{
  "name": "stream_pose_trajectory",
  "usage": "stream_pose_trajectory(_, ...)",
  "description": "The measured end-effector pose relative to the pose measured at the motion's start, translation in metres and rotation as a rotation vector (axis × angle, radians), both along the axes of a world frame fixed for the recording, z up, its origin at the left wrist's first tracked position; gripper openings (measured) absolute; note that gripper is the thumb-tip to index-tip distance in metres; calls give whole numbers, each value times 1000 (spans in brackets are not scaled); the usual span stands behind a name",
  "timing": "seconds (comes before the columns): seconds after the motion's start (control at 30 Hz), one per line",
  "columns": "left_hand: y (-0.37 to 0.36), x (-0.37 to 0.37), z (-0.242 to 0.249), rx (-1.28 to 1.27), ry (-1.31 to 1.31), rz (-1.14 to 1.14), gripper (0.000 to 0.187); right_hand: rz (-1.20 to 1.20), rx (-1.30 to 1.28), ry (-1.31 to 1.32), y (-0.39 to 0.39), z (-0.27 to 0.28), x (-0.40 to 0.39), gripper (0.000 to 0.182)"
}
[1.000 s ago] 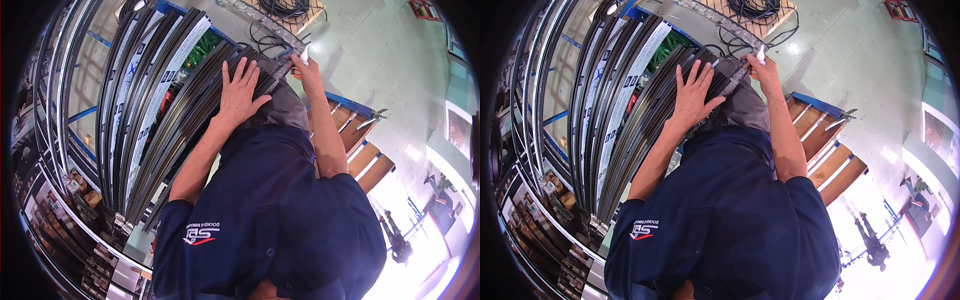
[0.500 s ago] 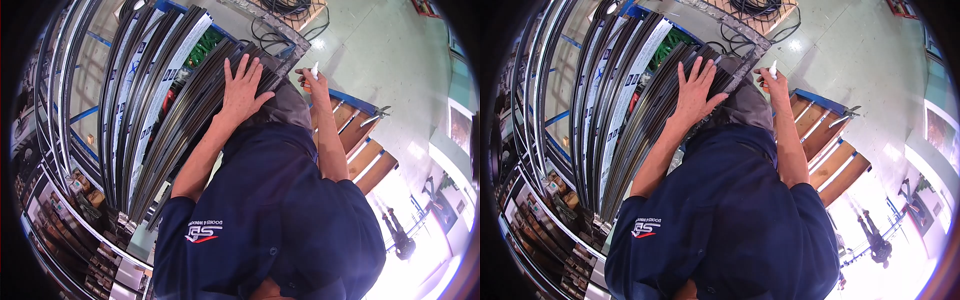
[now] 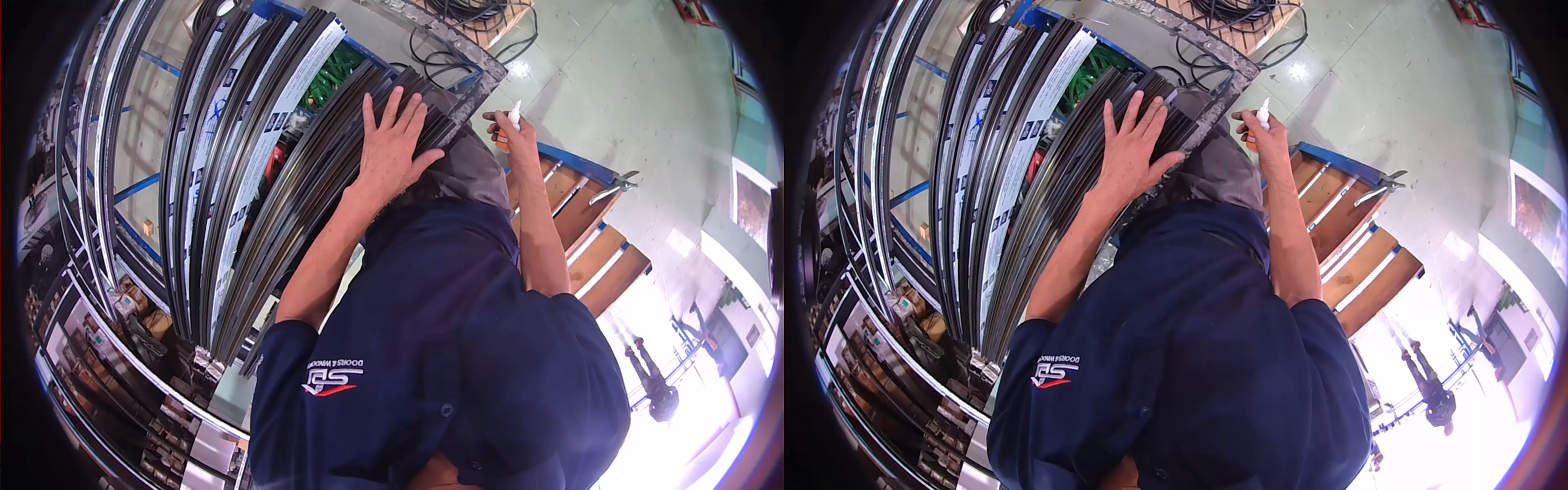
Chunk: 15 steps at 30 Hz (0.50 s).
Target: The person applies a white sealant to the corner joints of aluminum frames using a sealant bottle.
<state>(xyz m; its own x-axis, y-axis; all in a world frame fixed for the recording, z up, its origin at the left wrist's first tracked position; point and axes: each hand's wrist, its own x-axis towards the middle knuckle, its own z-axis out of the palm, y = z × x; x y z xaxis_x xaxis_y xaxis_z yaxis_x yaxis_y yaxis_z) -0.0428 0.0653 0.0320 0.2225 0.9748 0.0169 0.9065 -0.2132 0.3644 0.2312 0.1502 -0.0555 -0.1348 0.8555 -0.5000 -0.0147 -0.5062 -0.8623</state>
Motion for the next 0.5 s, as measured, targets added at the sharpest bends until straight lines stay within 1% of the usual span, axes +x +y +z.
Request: stream_pose_trajectory(0.5,0,-4,4,-44,13,-30,80,-19,-1,16,-2,3,3,32)
